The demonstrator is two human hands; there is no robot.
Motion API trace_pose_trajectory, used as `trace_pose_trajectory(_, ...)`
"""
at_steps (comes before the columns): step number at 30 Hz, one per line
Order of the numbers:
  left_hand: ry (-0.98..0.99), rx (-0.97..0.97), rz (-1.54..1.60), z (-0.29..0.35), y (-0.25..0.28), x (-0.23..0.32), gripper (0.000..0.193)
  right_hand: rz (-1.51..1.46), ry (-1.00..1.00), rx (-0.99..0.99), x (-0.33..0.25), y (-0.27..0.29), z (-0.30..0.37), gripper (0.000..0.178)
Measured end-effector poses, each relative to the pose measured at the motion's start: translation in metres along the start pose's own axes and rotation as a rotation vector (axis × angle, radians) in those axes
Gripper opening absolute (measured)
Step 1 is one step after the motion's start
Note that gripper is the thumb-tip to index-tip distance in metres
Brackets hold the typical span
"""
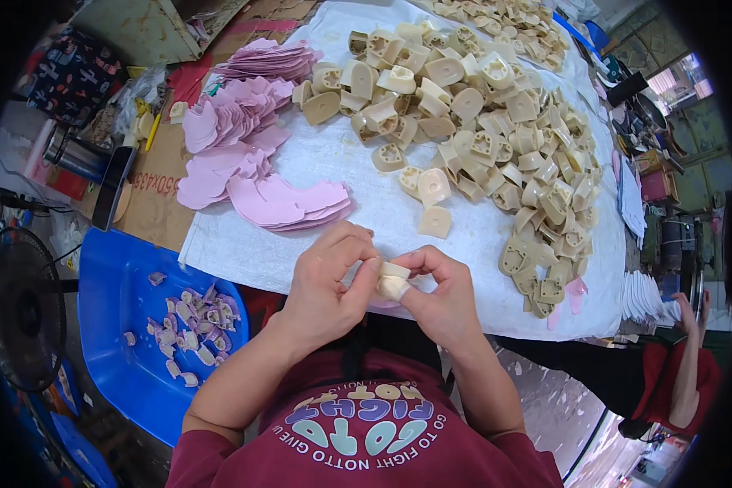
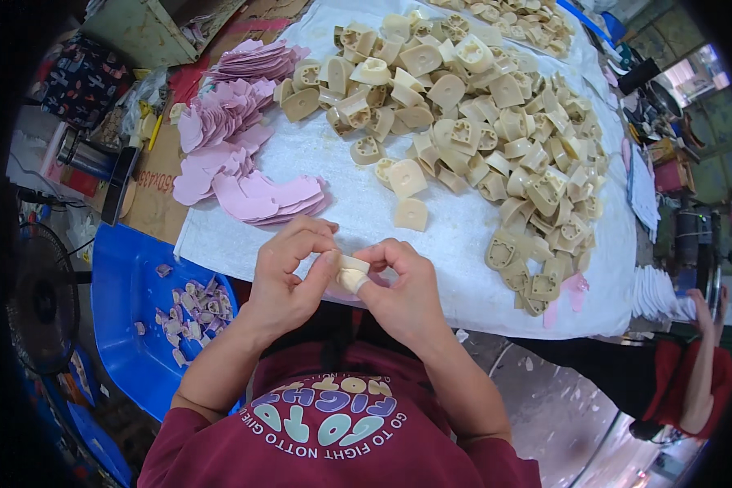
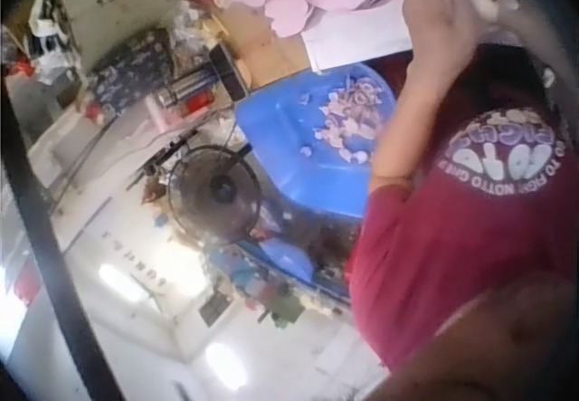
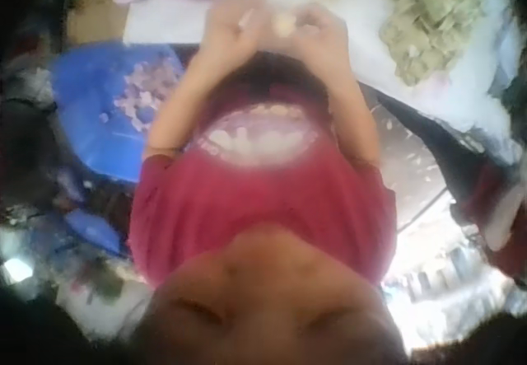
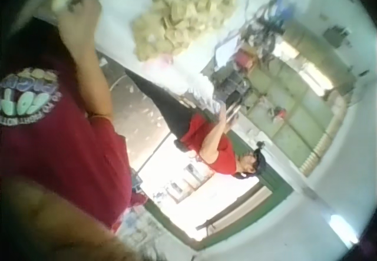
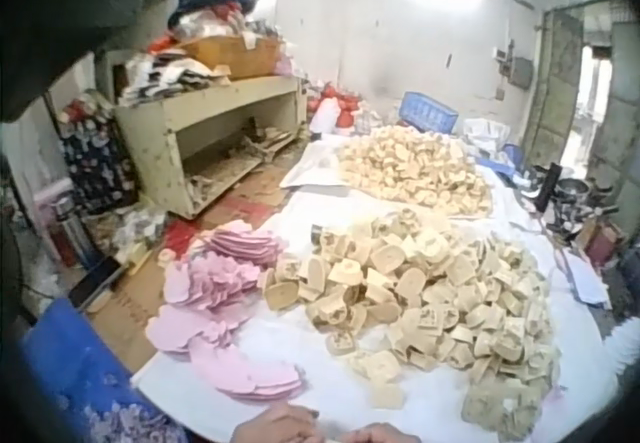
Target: The person inserts pink foam pieces into beige plastic molds by hand. They repeatedly pick up a foam piece and a mold, press them together, and place the assembled unit into a blue bin. The person also adjusts the camera headstrap during the task.
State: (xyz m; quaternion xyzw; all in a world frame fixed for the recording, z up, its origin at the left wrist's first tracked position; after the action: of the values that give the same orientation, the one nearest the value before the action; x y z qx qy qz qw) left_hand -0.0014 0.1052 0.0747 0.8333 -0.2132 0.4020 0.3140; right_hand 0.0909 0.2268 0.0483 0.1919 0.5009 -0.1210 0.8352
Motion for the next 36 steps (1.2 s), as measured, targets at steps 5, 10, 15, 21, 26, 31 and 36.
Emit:
trace_pose_trajectory(5,0.324,0.09,0.844,0.028,-0.016,-0.013,0.014,0.282,0.28,0.016,-0.032,0.006,0.011,0.028)
trace_pose_trajectory(10,-0.046,0.273,0.657,0.023,0.014,-0.003,0.02,0.152,0.594,0.256,-0.049,0.02,0.038,0.066)
trace_pose_trajectory(15,-0.304,0.099,0.289,0.016,0.013,0.034,0.024,-0.711,0.064,-0.178,-0.003,0.005,0.019,0.056)
trace_pose_trajectory(21,-0.462,0.006,0.018,0.012,0.017,0.051,0.027,-0.711,-0.039,-0.287,-0.006,0.005,0.025,0.019)
trace_pose_trajectory(26,-0.501,0.017,-0.149,0.012,0.008,0.05,0.03,-0.615,-0.081,-0.179,-0.011,0.003,0.029,0.02)
trace_pose_trajectory(31,-0.423,0.001,-0.212,0.014,-0.001,0.043,0.035,-0.453,0.023,-0.088,-0.014,-0.002,0.03,0.022)
trace_pose_trajectory(36,-0.303,0.161,-0.102,0.011,-0.002,0.026,0.028,-0.314,0.19,0.029,-0.008,-0.008,0.028,0.024)
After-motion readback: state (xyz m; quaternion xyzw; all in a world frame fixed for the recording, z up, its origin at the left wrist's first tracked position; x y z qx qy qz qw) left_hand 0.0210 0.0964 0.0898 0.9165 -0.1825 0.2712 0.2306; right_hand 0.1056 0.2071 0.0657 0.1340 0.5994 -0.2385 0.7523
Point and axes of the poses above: each hand's wrist, its own z-axis away from the middle knuckle, its own y-axis out of the back of the hand, x = y × z, the point moved 7 cm from there along -z, towards the middle knuckle, and after that the axes turned 15 degrees about -y, right-handed, at the moved point
